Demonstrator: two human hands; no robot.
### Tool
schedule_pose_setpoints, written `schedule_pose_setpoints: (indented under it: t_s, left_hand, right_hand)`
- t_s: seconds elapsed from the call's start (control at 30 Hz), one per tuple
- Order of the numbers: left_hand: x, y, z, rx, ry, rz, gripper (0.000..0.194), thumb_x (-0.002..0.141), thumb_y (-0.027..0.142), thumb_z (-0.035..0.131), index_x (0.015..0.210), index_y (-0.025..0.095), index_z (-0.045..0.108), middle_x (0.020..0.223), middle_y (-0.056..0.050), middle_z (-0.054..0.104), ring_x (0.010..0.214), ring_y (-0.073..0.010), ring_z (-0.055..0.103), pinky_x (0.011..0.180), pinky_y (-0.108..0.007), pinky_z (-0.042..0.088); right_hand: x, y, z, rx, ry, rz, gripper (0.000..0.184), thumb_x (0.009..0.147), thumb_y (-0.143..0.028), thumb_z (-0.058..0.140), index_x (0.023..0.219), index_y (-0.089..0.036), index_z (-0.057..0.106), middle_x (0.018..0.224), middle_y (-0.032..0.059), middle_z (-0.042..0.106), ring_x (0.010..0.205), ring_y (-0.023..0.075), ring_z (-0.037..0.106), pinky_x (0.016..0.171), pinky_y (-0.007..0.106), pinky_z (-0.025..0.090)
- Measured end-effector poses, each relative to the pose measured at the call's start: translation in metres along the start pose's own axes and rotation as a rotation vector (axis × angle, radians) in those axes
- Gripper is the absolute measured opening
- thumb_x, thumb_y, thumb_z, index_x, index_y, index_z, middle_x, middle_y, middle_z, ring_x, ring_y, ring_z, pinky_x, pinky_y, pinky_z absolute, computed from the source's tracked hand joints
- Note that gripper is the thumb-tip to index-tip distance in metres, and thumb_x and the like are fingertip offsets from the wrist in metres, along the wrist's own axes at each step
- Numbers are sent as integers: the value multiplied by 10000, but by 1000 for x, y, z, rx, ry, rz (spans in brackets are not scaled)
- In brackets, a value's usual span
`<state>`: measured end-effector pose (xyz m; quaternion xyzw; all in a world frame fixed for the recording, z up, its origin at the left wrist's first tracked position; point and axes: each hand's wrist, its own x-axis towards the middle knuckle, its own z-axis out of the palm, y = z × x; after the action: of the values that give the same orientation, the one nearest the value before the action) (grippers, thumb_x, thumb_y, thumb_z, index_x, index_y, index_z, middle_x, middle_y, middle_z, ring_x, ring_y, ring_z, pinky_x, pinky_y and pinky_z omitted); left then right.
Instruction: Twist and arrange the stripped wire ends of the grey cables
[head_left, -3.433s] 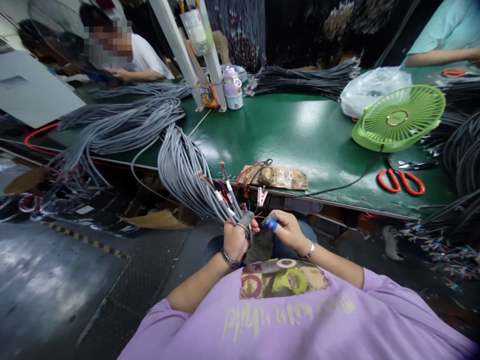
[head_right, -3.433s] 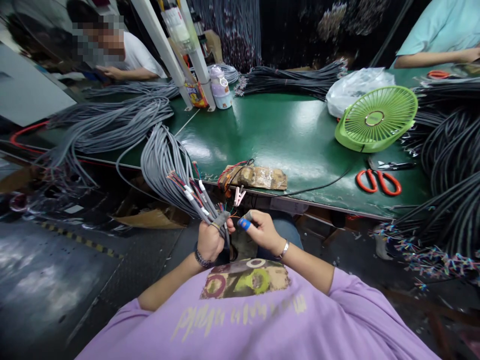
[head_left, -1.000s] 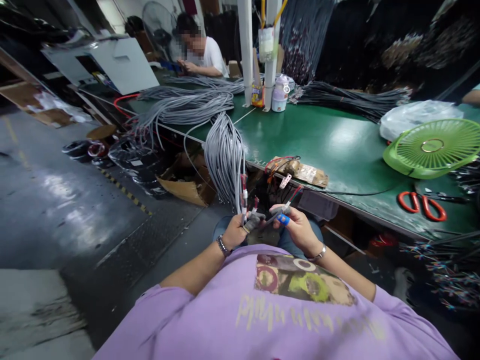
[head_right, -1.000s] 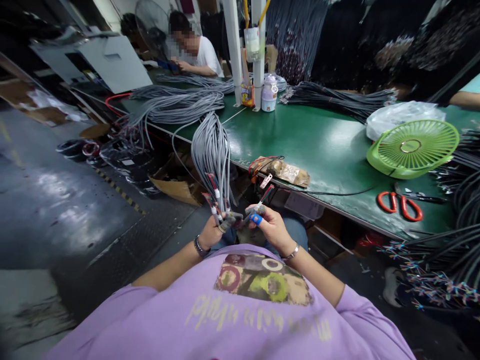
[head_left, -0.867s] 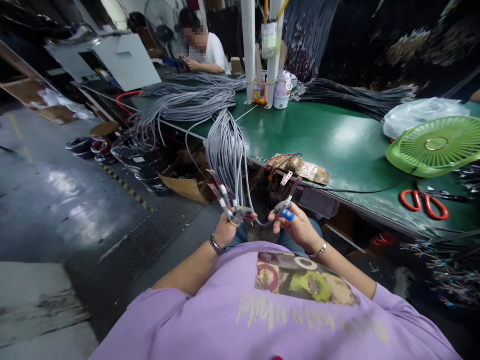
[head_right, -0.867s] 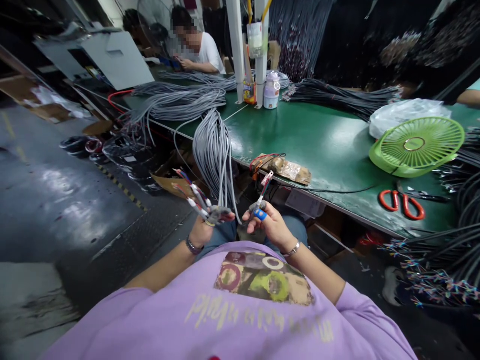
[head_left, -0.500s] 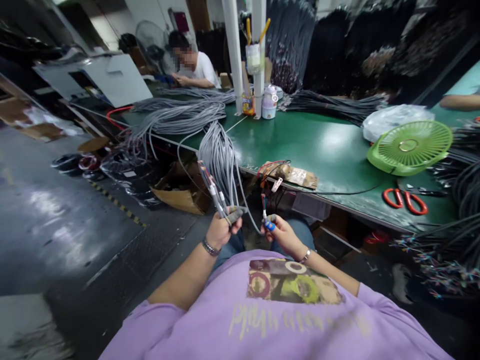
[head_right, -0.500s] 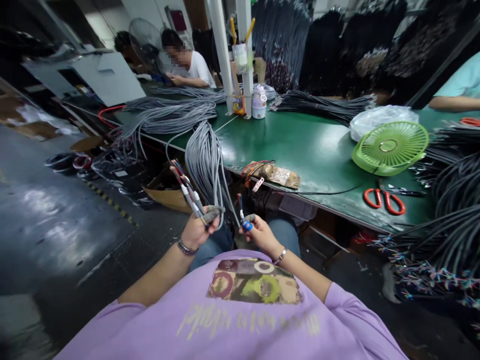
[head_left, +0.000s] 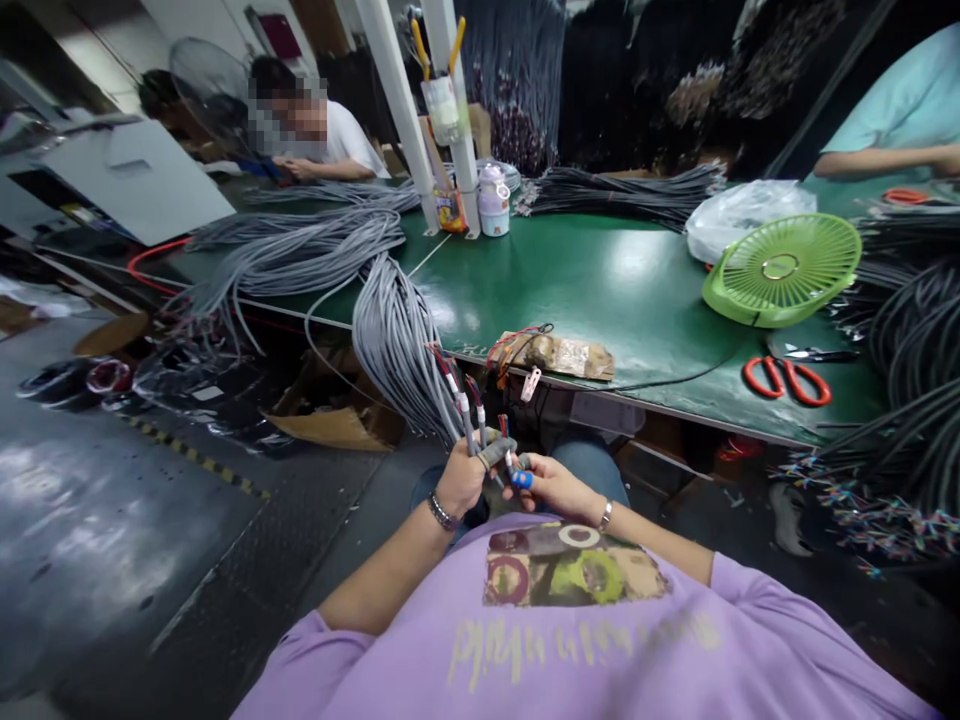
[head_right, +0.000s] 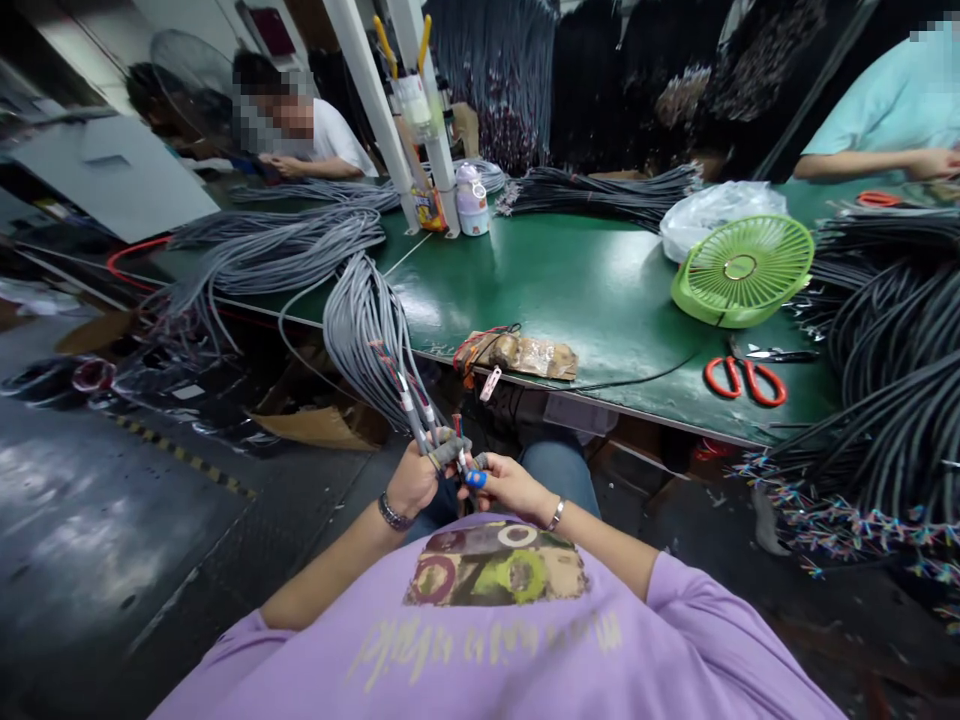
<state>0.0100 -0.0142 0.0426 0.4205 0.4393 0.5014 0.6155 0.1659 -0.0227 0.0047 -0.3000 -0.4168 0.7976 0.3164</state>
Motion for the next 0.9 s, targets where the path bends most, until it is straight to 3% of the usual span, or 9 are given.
schedule_pose_setpoints:
  t_s: [0.2, 0.33, 0.5, 0.6, 0.9]
  left_hand:
    - [2, -9, -2, 192, -35, -20, 225, 724, 373, 697, 707, 151, 665, 558, -12, 621, 436, -78, 447, 422, -202, 316]
    - [5, -6, -5, 280, -105, -90, 245, 688, 373, 728, 695, 135, 667, 574, -16, 626, 479, -90, 487, 456, -202, 368]
    - [10, 0, -9, 265, -183, -232, 299, 664, 402, 743, 708, 121, 651, 526, -12, 611, 449, -95, 505, 451, -204, 382]
    - [10, 0, -10, 212, -141, -277, 316, 649, 414, 752, 665, 121, 635, 493, -12, 596, 433, -100, 508, 446, -210, 385]
    - [10, -9, -6, 93, 60, -139, 282, 706, 408, 713, 698, 131, 666, 530, -25, 619, 487, -105, 532, 472, -204, 363]
  right_hand:
    - [12, -26, -11, -138, 315, -149, 294, 741, -430, 657, 858, -165, 610, 721, -9, 609, 535, 69, 483, 515, 211, 402]
    - [23, -42, -7, -277, 274, -220, 296, 666, -407, 732, 750, -161, 592, 679, -12, 599, 580, 95, 504, 531, 219, 414]
    - [30, -53, -4, -362, 194, -206, 306, 637, -405, 750, 675, -151, 582, 612, -20, 581, 577, 106, 509, 589, 246, 436]
    - [31, -54, -5, -386, 230, -210, 302, 638, -408, 746, 675, -147, 597, 623, -12, 588, 586, 110, 506, 594, 249, 428]
    - [30, -39, -12, -223, 352, -139, 372, 625, -473, 740, 695, -151, 568, 555, -49, 491, 492, 74, 403, 486, 222, 336]
